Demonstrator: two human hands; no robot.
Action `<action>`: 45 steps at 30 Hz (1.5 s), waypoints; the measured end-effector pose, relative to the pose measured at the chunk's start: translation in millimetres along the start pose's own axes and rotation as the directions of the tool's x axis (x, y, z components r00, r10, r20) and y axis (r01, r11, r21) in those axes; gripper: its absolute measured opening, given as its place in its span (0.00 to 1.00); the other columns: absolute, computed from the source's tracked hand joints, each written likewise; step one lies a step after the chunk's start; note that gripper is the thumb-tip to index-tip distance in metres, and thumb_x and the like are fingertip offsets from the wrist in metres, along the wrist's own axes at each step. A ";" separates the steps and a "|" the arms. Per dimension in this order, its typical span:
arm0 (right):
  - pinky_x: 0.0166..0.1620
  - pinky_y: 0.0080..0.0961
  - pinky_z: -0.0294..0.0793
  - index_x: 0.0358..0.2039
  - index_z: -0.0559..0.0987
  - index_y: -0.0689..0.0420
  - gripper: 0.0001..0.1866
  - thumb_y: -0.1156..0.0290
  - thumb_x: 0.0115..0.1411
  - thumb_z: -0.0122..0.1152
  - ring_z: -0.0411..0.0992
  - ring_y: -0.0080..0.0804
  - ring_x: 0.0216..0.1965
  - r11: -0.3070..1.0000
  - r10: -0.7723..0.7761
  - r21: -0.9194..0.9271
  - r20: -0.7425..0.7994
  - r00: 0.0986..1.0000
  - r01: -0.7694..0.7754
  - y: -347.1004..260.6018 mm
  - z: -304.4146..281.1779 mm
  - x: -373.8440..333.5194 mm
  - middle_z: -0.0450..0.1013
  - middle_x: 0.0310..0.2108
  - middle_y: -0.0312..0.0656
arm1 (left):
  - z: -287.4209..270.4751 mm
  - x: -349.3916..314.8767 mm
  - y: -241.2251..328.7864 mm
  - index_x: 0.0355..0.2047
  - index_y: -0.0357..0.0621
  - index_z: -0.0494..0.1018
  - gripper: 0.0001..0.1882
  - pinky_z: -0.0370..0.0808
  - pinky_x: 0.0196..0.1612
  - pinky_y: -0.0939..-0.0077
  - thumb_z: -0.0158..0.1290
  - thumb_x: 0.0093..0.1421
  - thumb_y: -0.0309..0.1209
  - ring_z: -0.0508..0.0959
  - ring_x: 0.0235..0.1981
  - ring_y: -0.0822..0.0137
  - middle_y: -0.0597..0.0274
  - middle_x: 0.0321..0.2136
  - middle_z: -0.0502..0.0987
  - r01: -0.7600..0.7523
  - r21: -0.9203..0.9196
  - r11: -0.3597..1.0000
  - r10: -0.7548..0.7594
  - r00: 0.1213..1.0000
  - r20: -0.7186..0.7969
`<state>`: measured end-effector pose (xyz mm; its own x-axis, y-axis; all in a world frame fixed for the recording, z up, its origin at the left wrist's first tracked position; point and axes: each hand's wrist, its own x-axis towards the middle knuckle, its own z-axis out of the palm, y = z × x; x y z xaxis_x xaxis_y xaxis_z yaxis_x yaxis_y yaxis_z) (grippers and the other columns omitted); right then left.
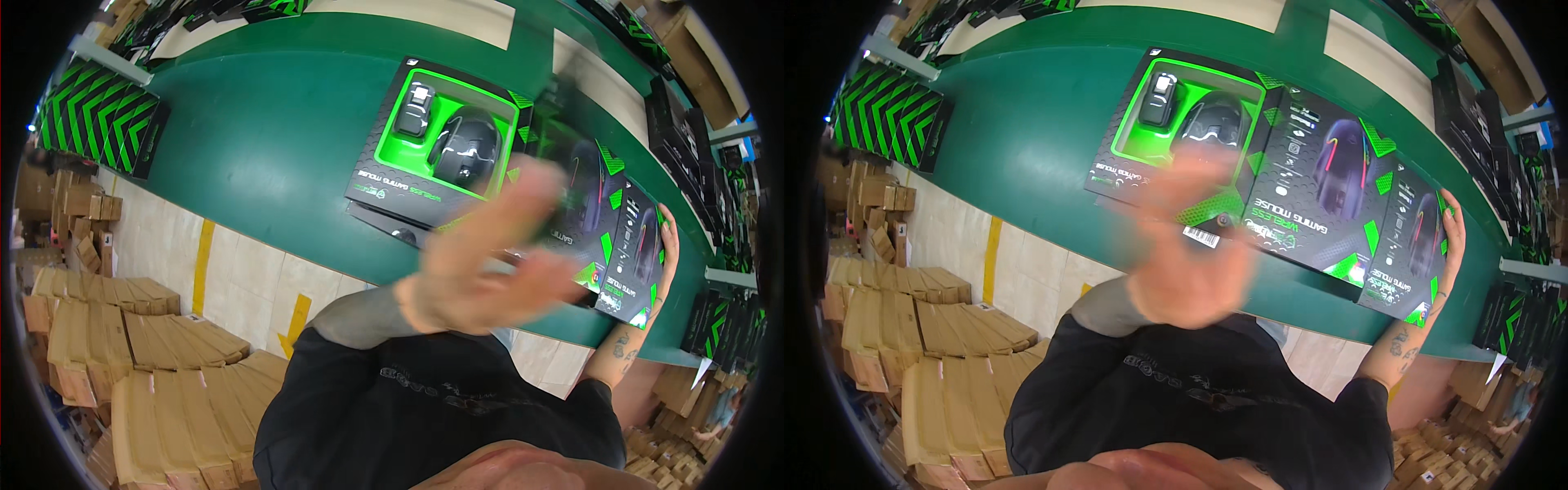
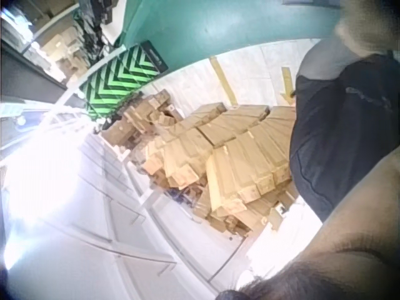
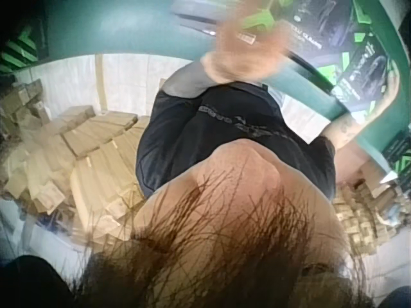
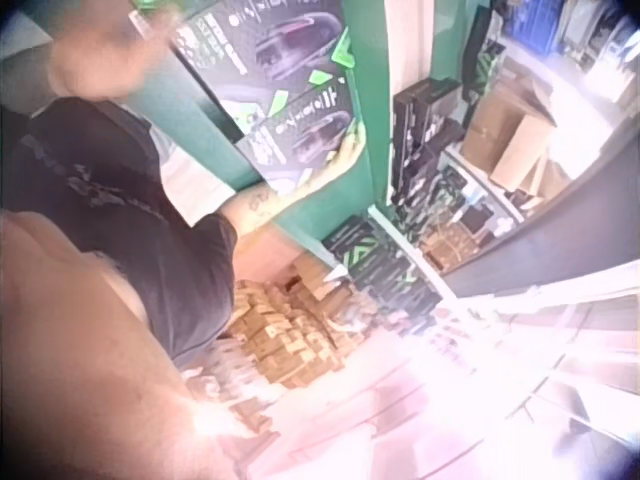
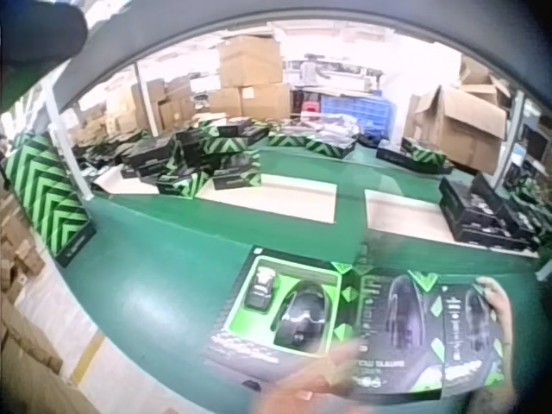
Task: Organizes and inspects wireless gaming mouse boxes on an assembly line.
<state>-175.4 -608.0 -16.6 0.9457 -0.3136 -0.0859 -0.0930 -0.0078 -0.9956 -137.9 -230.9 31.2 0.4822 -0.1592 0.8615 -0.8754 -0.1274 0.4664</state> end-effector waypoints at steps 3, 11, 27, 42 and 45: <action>0.53 0.20 0.61 0.57 0.63 0.63 0.27 0.61 0.61 0.50 0.65 0.25 0.50 0.941 -0.036 -0.340 -0.102 0.994 -0.001 -10.4 -21.5 -13.0 0.66 0.51 0.44 | -54.8 7.5 -28.8 0.62 0.34 0.44 0.45 0.56 0.58 0.56 0.58 0.50 0.26 0.50 0.62 0.49 0.37 0.61 0.45 0.107 0.748 0.654 -0.008 0.991 -0.135; 0.57 0.25 0.57 0.57 0.63 0.66 0.29 0.67 0.57 0.55 0.62 0.31 0.53 0.947 0.249 -0.124 -0.298 0.921 -0.296 11.2 -47.5 -103.9 0.64 0.53 0.44 | -121.4 -35.3 -45.0 0.57 0.32 0.59 0.29 0.63 0.54 0.74 0.52 0.59 0.35 0.68 0.51 0.67 0.51 0.51 0.68 0.922 -0.155 0.356 -0.909 0.380 0.174; 0.52 0.31 0.66 0.53 0.67 0.66 0.30 0.62 0.53 0.59 0.65 0.37 0.51 0.922 -0.353 -0.137 -0.685 0.637 0.363 -51.8 -90.6 -102.6 0.65 0.52 0.49 | -359.2 -64.9 -115.1 0.39 0.40 0.73 0.17 0.66 0.51 0.66 0.55 0.52 0.36 0.72 0.45 0.54 0.49 0.44 0.73 0.523 0.813 0.255 -0.042 0.846 -0.531; 0.44 0.27 0.71 0.52 0.69 0.60 0.28 0.63 0.52 0.64 0.72 0.31 0.39 0.796 0.116 -0.372 0.868 0.483 0.477 -143.6 311.0 -57.0 0.73 0.40 0.47 | -308.0 -56.0 -47.0 0.41 0.38 0.73 0.17 0.69 0.48 0.66 0.51 0.58 0.39 0.73 0.45 0.52 0.48 0.43 0.73 0.515 0.700 0.496 -0.172 0.848 -0.502; 0.47 0.26 0.70 0.50 0.71 0.60 0.22 0.72 0.53 0.61 0.71 0.29 0.41 0.849 0.022 -0.358 0.759 0.651 0.388 -140.8 270.0 -49.4 0.73 0.39 0.44 | -262.4 -20.7 -39.7 0.44 0.39 0.71 0.27 0.66 0.51 0.63 0.55 0.53 0.48 0.69 0.50 0.50 0.47 0.48 0.70 0.248 0.820 0.517 -0.283 0.953 -0.110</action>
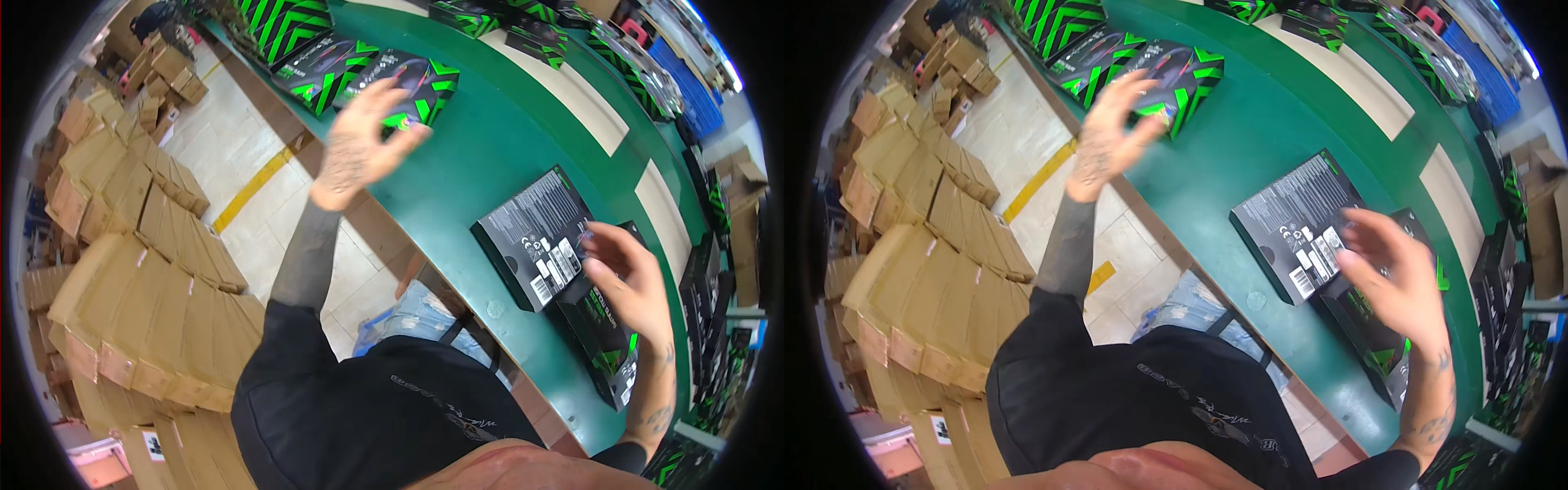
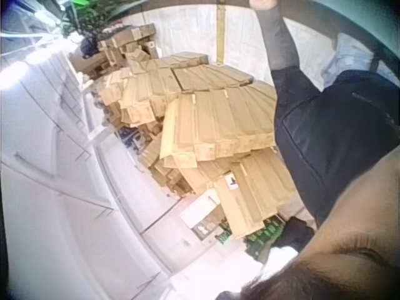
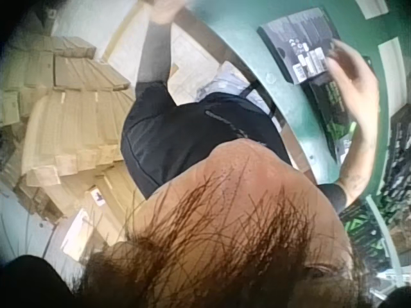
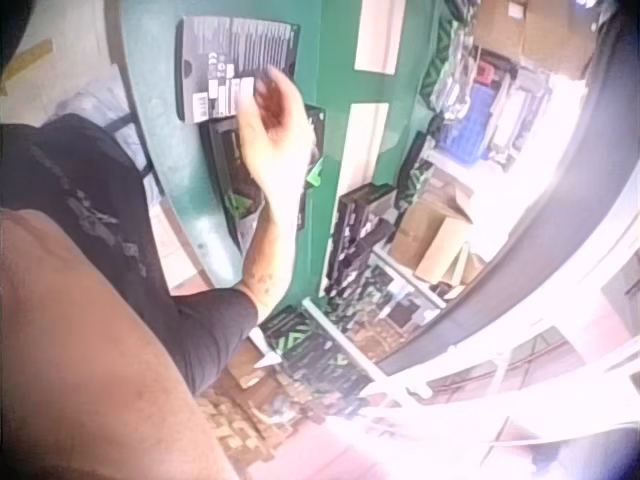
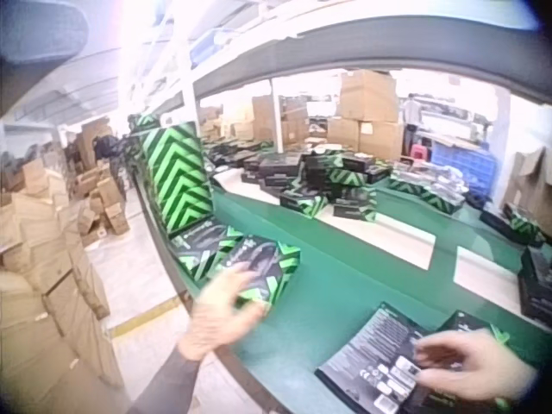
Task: Organizes and inspects wireless gaming mouse boxes on an assembly line.
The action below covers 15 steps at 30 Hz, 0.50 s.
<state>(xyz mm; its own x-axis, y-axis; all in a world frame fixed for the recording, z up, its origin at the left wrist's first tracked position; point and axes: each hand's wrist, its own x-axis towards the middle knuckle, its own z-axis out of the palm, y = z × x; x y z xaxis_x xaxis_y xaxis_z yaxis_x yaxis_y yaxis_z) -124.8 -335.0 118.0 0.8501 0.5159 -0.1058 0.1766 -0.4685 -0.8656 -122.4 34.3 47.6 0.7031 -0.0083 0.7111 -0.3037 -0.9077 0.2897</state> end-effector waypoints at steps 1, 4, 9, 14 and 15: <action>0.48 0.24 0.68 0.50 0.70 0.61 0.21 0.73 0.54 0.59 0.70 0.27 0.43 0.998 0.046 0.054 -0.052 0.998 -0.043 3.5 -12.7 -10.9 0.73 0.40 0.42 | 14.7 9.0 10.0 0.46 0.40 0.70 0.31 0.64 0.54 0.61 0.55 0.51 0.52 0.67 0.52 0.48 0.46 0.50 0.68 -0.118 0.056 0.991 0.110 0.987 0.121; 0.51 0.22 0.65 0.52 0.69 0.61 0.21 0.74 0.57 0.55 0.68 0.25 0.46 0.999 0.045 0.029 -0.209 0.977 -0.039 22.3 -50.2 -48.4 0.71 0.43 0.42 | 61.7 4.5 -4.0 0.55 0.42 0.62 0.40 0.54 0.60 0.53 0.49 0.51 0.59 0.59 0.58 0.42 0.44 0.56 0.61 -0.104 0.342 0.934 0.031 0.977 0.212; 0.54 0.22 0.62 0.54 0.66 0.62 0.20 0.73 0.61 0.50 0.66 0.25 0.49 0.985 0.153 0.032 -0.596 0.788 -0.167 95.1 -108.4 -148.9 0.68 0.47 0.42 | 91.3 -8.2 -57.4 0.55 0.51 0.63 0.26 0.63 0.54 0.55 0.51 0.55 0.37 0.69 0.53 0.54 0.48 0.52 0.68 0.003 0.573 0.819 -0.103 0.985 0.141; 0.57 0.27 0.58 0.56 0.65 0.59 0.22 0.70 0.61 0.52 0.63 0.31 0.54 0.938 0.287 0.099 -0.757 0.587 -0.331 145.4 -94.6 -228.3 0.66 0.52 0.45 | 48.9 -12.7 -56.7 0.48 0.39 0.68 0.20 0.70 0.48 0.63 0.50 0.54 0.29 0.73 0.45 0.53 0.48 0.46 0.72 -0.209 0.612 0.763 0.100 0.973 0.207; 0.56 0.27 0.59 0.56 0.65 0.59 0.23 0.70 0.61 0.53 0.62 0.32 0.54 0.919 0.296 0.059 -0.757 0.582 -0.391 140.3 -84.2 -225.7 0.64 0.53 0.46 | 44.9 -13.1 -65.5 0.49 0.39 0.67 0.20 0.69 0.48 0.59 0.48 0.56 0.29 0.73 0.46 0.51 0.49 0.45 0.72 -0.193 0.613 0.766 0.056 0.970 0.235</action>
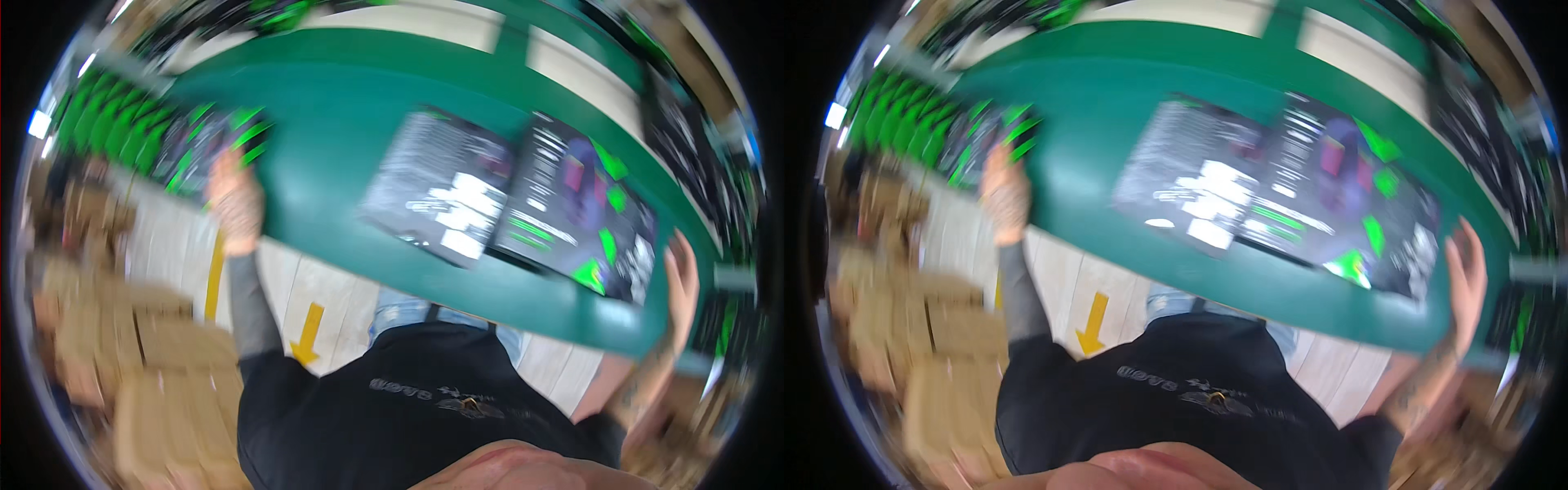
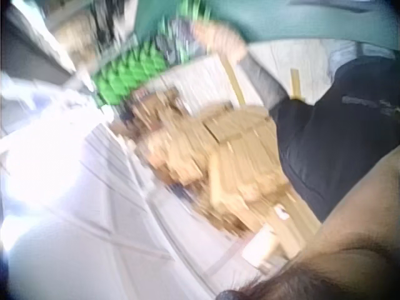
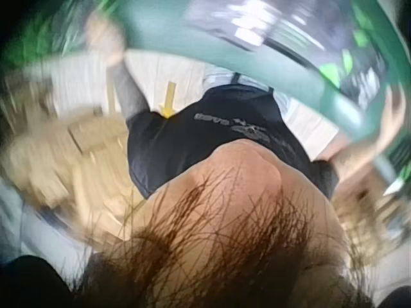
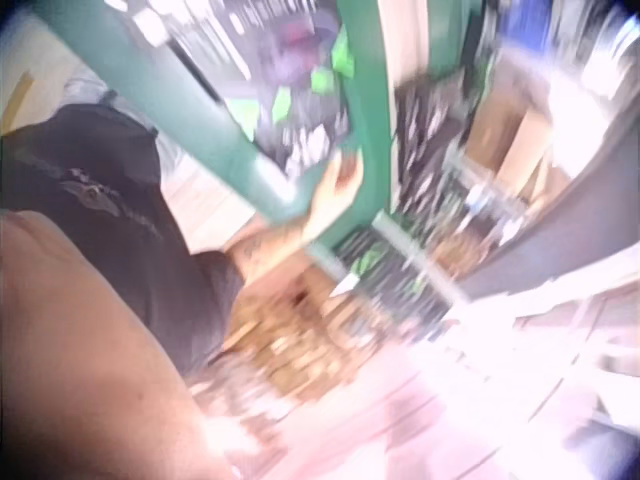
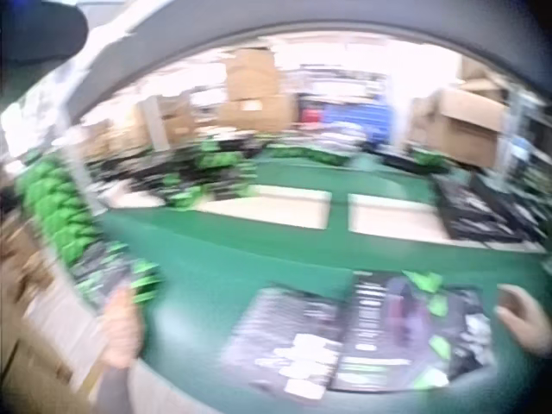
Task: Organizes and inspects wireless gaming mouse boxes on an assembly line.
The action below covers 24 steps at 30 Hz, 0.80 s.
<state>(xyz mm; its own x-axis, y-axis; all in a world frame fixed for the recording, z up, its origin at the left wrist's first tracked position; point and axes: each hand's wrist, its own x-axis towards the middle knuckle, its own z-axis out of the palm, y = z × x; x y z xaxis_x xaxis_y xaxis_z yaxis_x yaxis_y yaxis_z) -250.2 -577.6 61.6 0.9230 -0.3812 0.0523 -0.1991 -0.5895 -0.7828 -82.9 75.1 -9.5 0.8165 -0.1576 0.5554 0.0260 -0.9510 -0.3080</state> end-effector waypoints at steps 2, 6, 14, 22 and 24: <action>0.57 0.28 0.59 0.57 0.64 0.59 0.27 0.67 0.58 0.57 0.62 0.35 0.55 0.998 0.066 -0.022 0.015 0.998 -0.066 1.6 17.6 -7.0 0.63 0.53 0.49 | -32.7 4.0 -8.0 0.51 0.37 0.66 0.21 0.67 0.50 0.57 0.48 0.57 0.31 0.70 0.48 0.48 0.44 0.49 0.69 0.137 -0.107 0.985 -0.124 0.986 0.112; 0.58 0.32 0.59 0.58 0.63 0.60 0.30 0.64 0.56 0.58 0.60 0.40 0.57 0.999 -0.010 0.044 0.037 0.999 0.008 7.7 36.1 -26.0 0.61 0.56 0.52 | -69.0 23.1 60.2 0.54 0.34 0.63 0.28 0.61 0.56 0.59 0.53 0.57 0.36 0.64 0.54 0.46 0.41 0.53 0.64 -0.008 -0.620 0.784 0.092 0.990 0.104; 0.59 0.41 0.58 0.59 0.63 0.45 0.38 0.60 0.47 0.68 0.50 0.60 0.62 0.857 -0.458 -0.082 0.332 0.825 0.509 -87.4 96.0 -71.2 0.46 0.61 0.64 | -182.9 31.9 220.3 0.61 0.35 0.50 0.52 0.60 0.58 0.60 0.66 0.41 0.42 0.60 0.58 0.40 0.30 0.57 0.53 -0.156 -0.984 0.082 0.718 0.694 -0.050; 0.51 0.37 0.68 0.50 0.73 0.47 0.27 0.68 0.46 0.64 0.65 0.57 0.51 0.679 -0.731 -0.128 -0.212 0.649 0.723 -153.2 103.9 -32.5 0.53 0.58 0.63 | -180.8 66.1 191.2 0.59 0.33 0.52 0.39 0.67 0.51 0.65 0.57 0.49 0.25 0.71 0.51 0.52 0.36 0.49 0.68 -0.308 -0.932 0.189 0.189 0.943 -0.273; 0.45 0.33 0.72 0.51 0.71 0.50 0.26 0.59 0.51 0.61 0.70 0.53 0.44 0.683 -0.728 -0.377 -0.283 0.624 0.626 -165.0 116.3 19.2 0.64 0.51 0.60 | -175.9 104.6 193.6 0.60 0.31 0.50 0.32 0.64 0.55 0.68 0.49 0.59 0.30 0.68 0.53 0.49 0.37 0.52 0.66 -0.191 -0.888 0.419 0.089 0.981 -0.169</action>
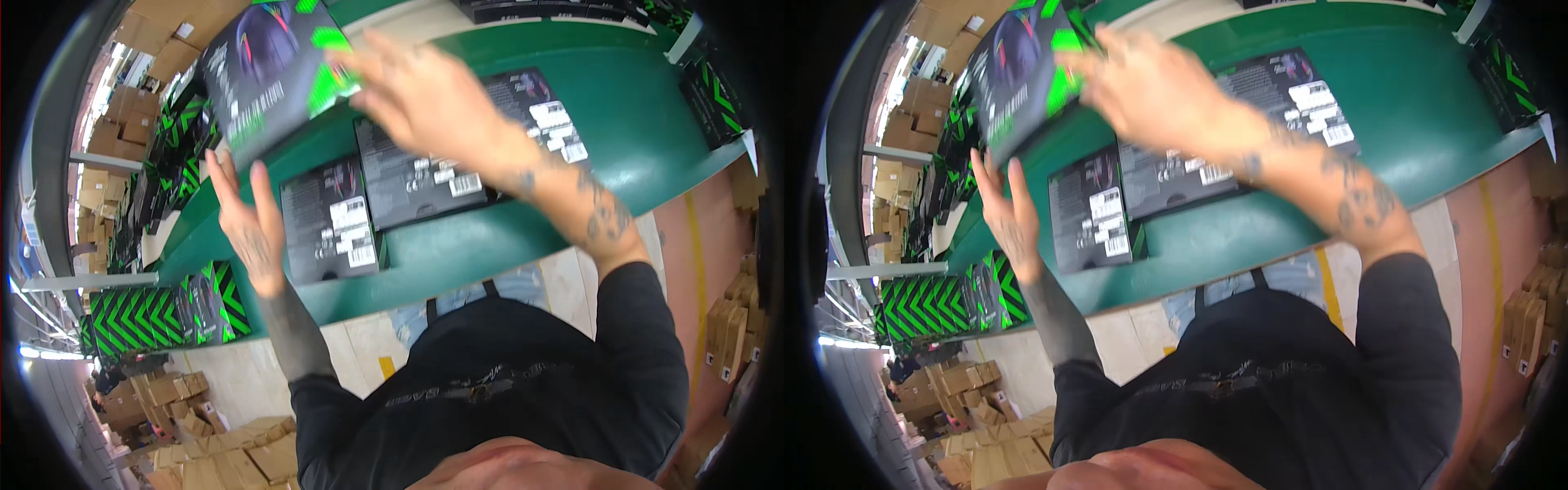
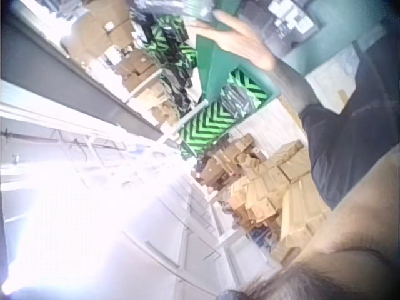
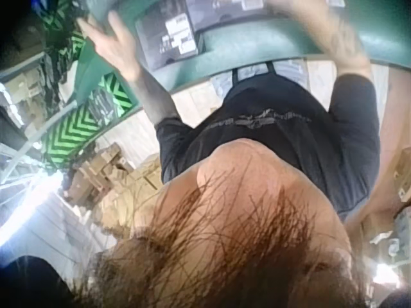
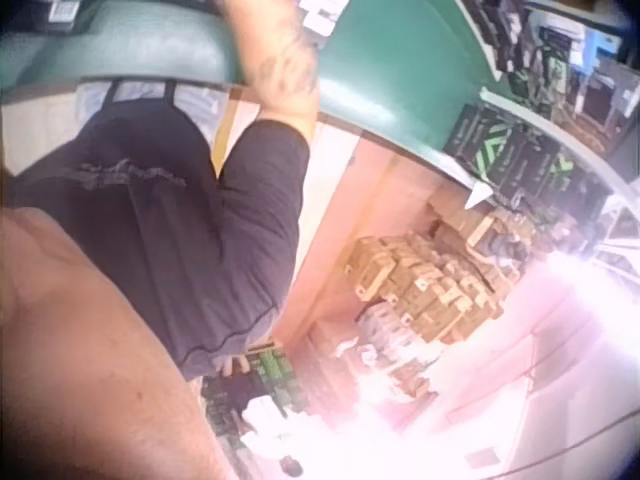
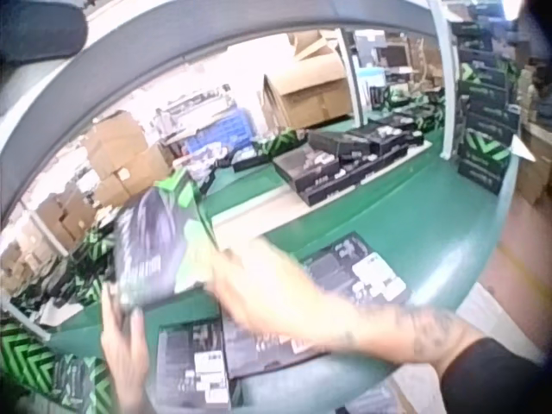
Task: Organizes and inspects wireless gaming mouse boxes on an assembly line.
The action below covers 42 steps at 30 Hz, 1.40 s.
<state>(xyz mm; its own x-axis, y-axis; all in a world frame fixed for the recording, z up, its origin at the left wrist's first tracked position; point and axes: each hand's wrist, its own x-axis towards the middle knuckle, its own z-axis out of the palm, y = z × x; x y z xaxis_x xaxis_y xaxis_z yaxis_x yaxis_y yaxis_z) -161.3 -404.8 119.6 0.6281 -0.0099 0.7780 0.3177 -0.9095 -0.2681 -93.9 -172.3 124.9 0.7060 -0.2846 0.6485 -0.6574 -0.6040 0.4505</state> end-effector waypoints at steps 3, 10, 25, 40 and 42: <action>0.42 0.31 0.72 0.36 0.77 0.62 0.20 0.57 0.52 0.55 0.74 0.39 0.37 0.981 -0.046 0.182 -0.108 0.993 0.065 6.0 -40.2 26.9 0.76 0.33 0.49 | -11.7 -2.3 -49.2 0.59 0.29 0.51 0.37 0.59 0.58 0.66 0.54 0.57 0.38 0.62 0.58 0.50 0.36 0.55 0.61 0.071 0.176 0.982 -0.095 0.987 0.129; 0.52 0.30 0.65 0.59 0.60 0.60 0.41 0.54 0.50 0.63 0.68 0.43 0.49 0.849 0.529 -0.256 0.377 0.760 -0.463 154.7 -74.2 -125.0 0.66 0.50 0.57 | -27.6 -82.2 -84.3 0.57 0.44 0.61 0.50 0.60 0.59 0.60 0.68 0.34 0.47 0.55 0.62 0.47 0.41 0.62 0.49 0.004 -0.191 0.982 0.119 0.770 0.627; 0.49 0.21 0.67 0.56 0.65 0.64 0.35 0.58 0.52 0.64 0.70 0.27 0.44 0.592 0.729 0.228 0.256 0.634 -0.773 128.2 -60.3 -132.2 0.72 0.44 0.46 | 17.0 -50.3 -96.6 0.58 0.35 0.55 0.30 0.67 0.49 0.76 0.52 0.58 0.31 0.70 0.46 0.69 0.50 0.54 0.64 0.741 -0.241 0.627 -0.448 0.596 0.666; 0.62 0.27 0.50 0.58 0.64 0.58 0.36 0.68 0.48 0.66 0.56 0.35 0.60 0.629 0.578 0.316 0.421 0.699 -0.711 95.5 -96.7 -166.3 0.61 0.57 0.43 | -46.6 -201.4 -159.3 0.53 0.39 0.63 0.22 0.71 0.48 0.69 0.46 0.61 0.35 0.73 0.45 0.64 0.56 0.47 0.71 0.604 -0.557 0.571 -0.520 0.790 0.323; 0.60 0.28 0.53 0.56 0.66 0.58 0.35 0.67 0.47 0.67 0.58 0.37 0.58 0.675 0.572 0.279 0.387 0.724 -0.683 81.5 -83.7 -160.2 0.63 0.55 0.45 | -45.3 -212.5 -157.6 0.51 0.37 0.65 0.20 0.71 0.46 0.69 0.46 0.60 0.33 0.73 0.44 0.64 0.56 0.46 0.72 0.588 -0.457 0.668 -0.538 0.805 0.250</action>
<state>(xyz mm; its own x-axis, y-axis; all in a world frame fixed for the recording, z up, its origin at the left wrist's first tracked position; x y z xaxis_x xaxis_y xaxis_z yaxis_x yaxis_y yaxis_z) -295.5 -512.1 20.7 0.9108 -0.3665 0.1899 -0.0161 -0.4912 -0.8709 -152.3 17.1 -56.1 0.9878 -0.0903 0.1266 -0.1444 -0.2309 0.9622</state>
